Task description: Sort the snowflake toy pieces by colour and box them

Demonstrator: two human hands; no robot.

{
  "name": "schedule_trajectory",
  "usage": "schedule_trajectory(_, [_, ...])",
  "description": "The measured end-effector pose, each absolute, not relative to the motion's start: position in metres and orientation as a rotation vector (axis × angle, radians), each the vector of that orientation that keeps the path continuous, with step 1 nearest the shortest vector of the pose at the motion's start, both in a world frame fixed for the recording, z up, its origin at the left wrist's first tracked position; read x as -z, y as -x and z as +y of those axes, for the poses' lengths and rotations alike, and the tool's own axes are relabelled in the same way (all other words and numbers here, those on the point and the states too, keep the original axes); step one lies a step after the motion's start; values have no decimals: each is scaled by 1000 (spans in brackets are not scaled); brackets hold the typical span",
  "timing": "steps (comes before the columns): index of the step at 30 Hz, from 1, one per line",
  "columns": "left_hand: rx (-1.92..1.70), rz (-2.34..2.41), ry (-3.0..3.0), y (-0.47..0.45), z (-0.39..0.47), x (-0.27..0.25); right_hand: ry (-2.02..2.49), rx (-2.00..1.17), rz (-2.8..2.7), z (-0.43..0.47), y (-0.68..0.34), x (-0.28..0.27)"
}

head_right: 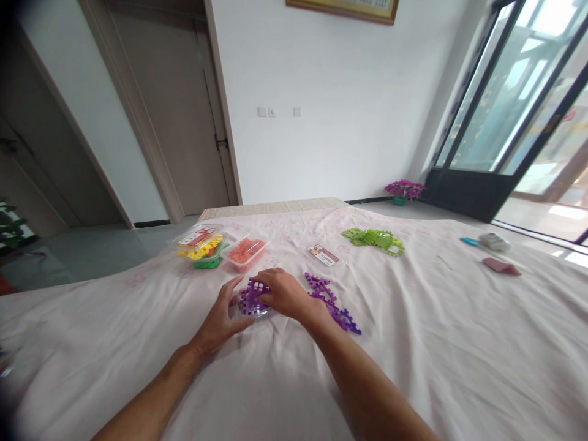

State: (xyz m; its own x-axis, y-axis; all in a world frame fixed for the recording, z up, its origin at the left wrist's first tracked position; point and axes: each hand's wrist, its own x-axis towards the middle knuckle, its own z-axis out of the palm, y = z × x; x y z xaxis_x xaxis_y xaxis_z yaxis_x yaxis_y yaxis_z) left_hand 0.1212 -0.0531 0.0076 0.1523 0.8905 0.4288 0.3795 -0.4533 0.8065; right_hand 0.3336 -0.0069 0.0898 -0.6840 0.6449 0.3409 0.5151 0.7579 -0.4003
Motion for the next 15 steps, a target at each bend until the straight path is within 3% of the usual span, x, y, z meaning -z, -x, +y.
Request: schedule_trajectory(15, [-1089,1366,-2028,-122,-60,-21,944,-524,-2423,-8,-336,-83])
